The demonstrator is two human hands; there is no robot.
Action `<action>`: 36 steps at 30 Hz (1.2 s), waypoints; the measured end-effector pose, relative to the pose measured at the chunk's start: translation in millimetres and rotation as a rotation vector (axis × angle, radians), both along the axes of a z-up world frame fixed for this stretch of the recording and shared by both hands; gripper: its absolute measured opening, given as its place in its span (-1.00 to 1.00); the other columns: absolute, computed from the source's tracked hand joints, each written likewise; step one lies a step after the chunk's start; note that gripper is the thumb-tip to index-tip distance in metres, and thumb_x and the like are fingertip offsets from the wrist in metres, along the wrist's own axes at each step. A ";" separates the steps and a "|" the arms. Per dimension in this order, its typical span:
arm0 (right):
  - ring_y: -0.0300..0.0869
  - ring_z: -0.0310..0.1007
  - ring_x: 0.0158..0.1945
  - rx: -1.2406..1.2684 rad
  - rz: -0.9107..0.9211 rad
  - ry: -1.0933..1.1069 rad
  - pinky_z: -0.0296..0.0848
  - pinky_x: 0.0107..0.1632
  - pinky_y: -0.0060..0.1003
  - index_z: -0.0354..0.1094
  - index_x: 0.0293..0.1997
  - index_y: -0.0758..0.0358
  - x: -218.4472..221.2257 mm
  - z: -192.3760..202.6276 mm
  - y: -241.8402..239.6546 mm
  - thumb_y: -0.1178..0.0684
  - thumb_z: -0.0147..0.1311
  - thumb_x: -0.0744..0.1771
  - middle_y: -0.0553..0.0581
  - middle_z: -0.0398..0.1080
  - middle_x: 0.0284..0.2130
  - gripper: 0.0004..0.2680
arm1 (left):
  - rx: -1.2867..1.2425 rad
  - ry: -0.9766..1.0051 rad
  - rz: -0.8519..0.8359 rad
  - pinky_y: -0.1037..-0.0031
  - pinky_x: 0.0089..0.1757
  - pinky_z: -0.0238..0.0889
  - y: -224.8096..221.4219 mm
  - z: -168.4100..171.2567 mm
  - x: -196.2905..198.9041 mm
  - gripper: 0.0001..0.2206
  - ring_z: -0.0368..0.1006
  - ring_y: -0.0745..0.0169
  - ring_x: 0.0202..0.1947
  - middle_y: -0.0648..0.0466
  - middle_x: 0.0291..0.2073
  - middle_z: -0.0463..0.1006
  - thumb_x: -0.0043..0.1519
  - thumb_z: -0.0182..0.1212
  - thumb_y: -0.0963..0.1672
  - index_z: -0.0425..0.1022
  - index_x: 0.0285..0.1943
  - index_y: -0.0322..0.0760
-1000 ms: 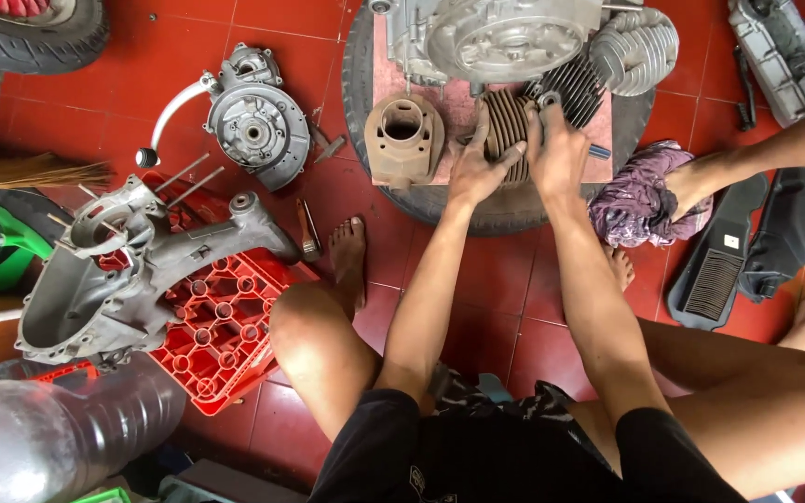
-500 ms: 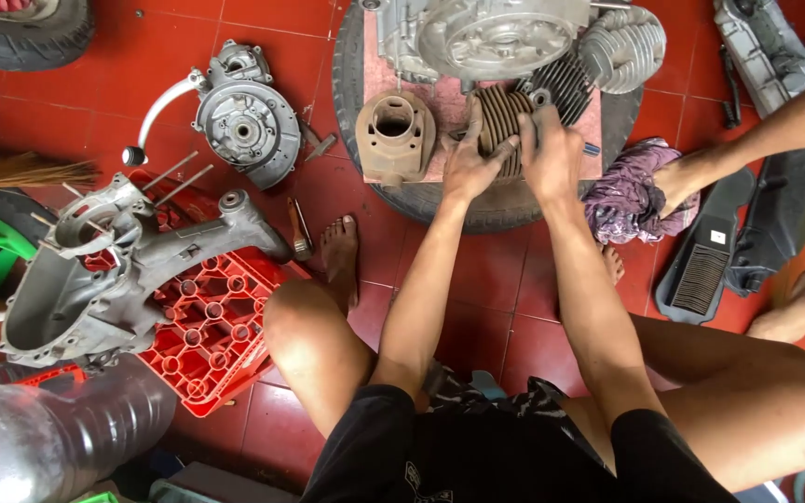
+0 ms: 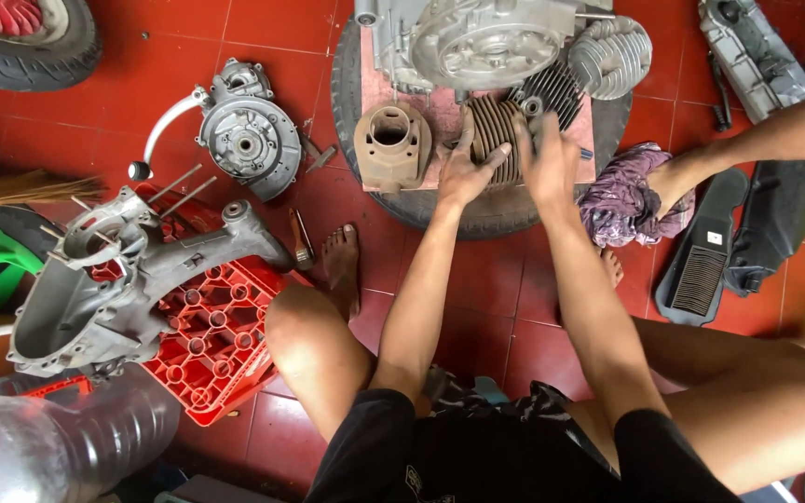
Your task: Sanding the cooling fins of a motorcycle engine cylinder block using sandpaper to smooth the surface.
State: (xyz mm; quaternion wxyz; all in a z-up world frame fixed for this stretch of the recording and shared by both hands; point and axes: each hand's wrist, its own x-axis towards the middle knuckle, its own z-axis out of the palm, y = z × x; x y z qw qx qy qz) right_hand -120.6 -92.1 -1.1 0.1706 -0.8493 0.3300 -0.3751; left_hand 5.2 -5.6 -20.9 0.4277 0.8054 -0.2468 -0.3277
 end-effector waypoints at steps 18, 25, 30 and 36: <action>0.19 0.59 -0.35 0.108 0.043 0.022 0.49 -0.31 0.08 0.44 -0.21 0.09 3.8 14.4 10.2 -0.01 0.19 0.42 0.24 0.51 -0.54 -0.90 | -0.038 0.007 0.019 0.00 0.29 0.07 3.3 -7.8 0.5 -0.15 0.10 -0.48 0.42 -0.65 0.39 0.00 0.15 0.28 0.23 -0.20 0.57 0.51; 0.16 0.57 -0.42 0.123 0.025 0.101 0.50 -0.32 0.00 0.43 -0.19 0.15 -41.3 -10.5 30.5 -0.10 0.22 0.42 0.20 0.45 -0.61 -0.82 | -0.024 0.016 -0.013 0.00 0.32 0.02 5.5 7.3 2.4 -0.13 0.04 -0.50 0.45 -0.67 0.41 -0.05 0.12 0.24 0.27 -0.20 0.58 0.45; 0.19 0.54 -0.47 0.080 0.011 -0.016 0.44 -0.39 0.04 0.43 -0.08 0.21 -32.6 20.1 34.6 -0.03 0.11 0.46 0.25 0.40 -0.68 -0.86 | -0.028 0.010 -0.016 -0.01 0.32 0.00 4.6 -1.0 1.4 -0.14 0.01 -0.52 0.45 -0.68 0.41 -0.05 0.14 0.22 0.27 -0.21 0.59 0.44; 0.12 0.58 -0.47 -0.026 -0.003 0.108 0.49 -0.36 0.04 0.40 -0.22 0.14 15.6 3.7 -5.9 -0.07 0.23 0.40 0.17 0.48 -0.63 -0.84 | 0.038 -0.012 -0.059 0.01 0.32 -0.02 8.7 11.9 2.8 -0.15 -0.06 -0.46 0.48 -0.65 0.43 -0.09 0.18 0.12 0.29 -0.30 0.59 0.46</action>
